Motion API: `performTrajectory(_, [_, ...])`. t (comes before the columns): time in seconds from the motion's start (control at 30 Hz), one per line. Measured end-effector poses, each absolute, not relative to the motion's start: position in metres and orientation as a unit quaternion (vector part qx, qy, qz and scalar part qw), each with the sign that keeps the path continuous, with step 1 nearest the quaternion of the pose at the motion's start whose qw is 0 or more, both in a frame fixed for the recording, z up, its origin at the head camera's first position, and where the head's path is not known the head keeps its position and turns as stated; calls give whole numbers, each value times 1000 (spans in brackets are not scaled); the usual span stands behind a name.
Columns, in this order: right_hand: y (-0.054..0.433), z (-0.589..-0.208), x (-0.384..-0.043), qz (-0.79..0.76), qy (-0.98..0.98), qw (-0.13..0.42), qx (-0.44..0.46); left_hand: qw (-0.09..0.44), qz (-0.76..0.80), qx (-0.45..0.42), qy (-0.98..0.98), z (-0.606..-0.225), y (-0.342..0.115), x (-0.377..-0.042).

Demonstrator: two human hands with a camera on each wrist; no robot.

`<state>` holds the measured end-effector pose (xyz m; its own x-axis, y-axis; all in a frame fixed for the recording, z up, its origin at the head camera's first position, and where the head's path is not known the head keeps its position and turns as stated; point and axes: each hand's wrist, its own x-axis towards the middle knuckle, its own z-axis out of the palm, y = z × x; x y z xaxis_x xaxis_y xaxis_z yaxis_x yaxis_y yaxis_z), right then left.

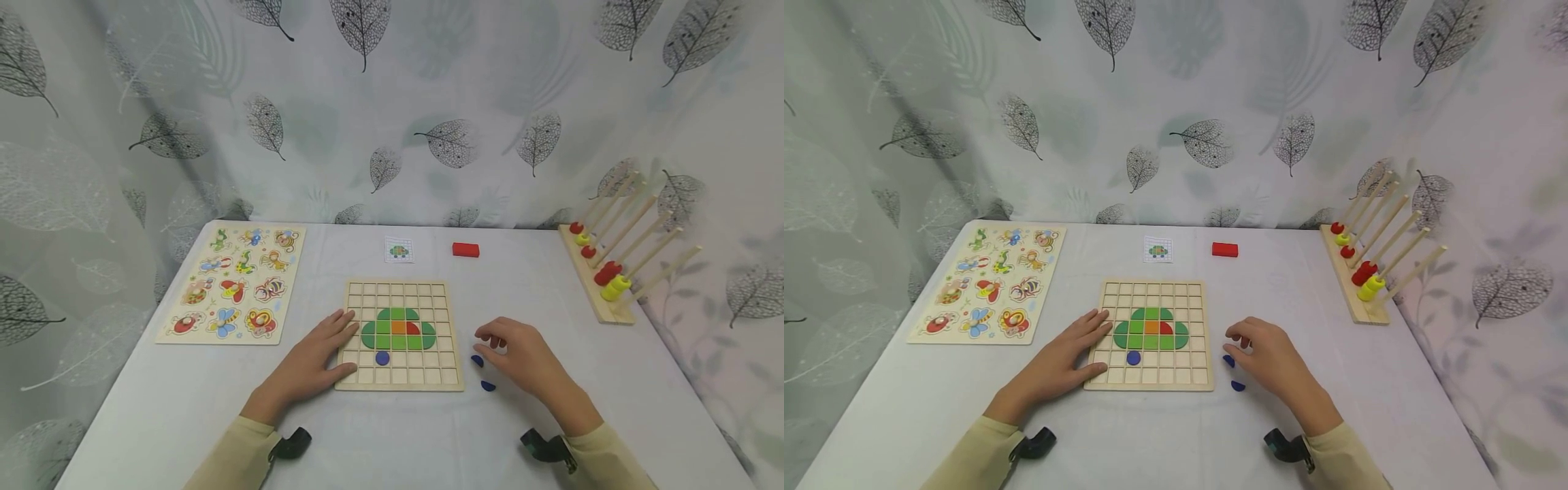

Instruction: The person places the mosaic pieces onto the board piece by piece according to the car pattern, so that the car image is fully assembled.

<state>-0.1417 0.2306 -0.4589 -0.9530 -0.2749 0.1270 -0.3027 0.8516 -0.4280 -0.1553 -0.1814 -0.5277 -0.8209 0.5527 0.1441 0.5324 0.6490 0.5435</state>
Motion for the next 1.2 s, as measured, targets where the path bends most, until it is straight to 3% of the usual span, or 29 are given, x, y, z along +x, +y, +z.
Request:
performTrajectory(0.6, [230,-476,-140,213,-967,-76,120,-1,296,307,905,-528,-181,-155])
performTrajectory(1.2, [232,-479,-140,206,-969,-49,125,3,298,306,904,-526,-180,-154])
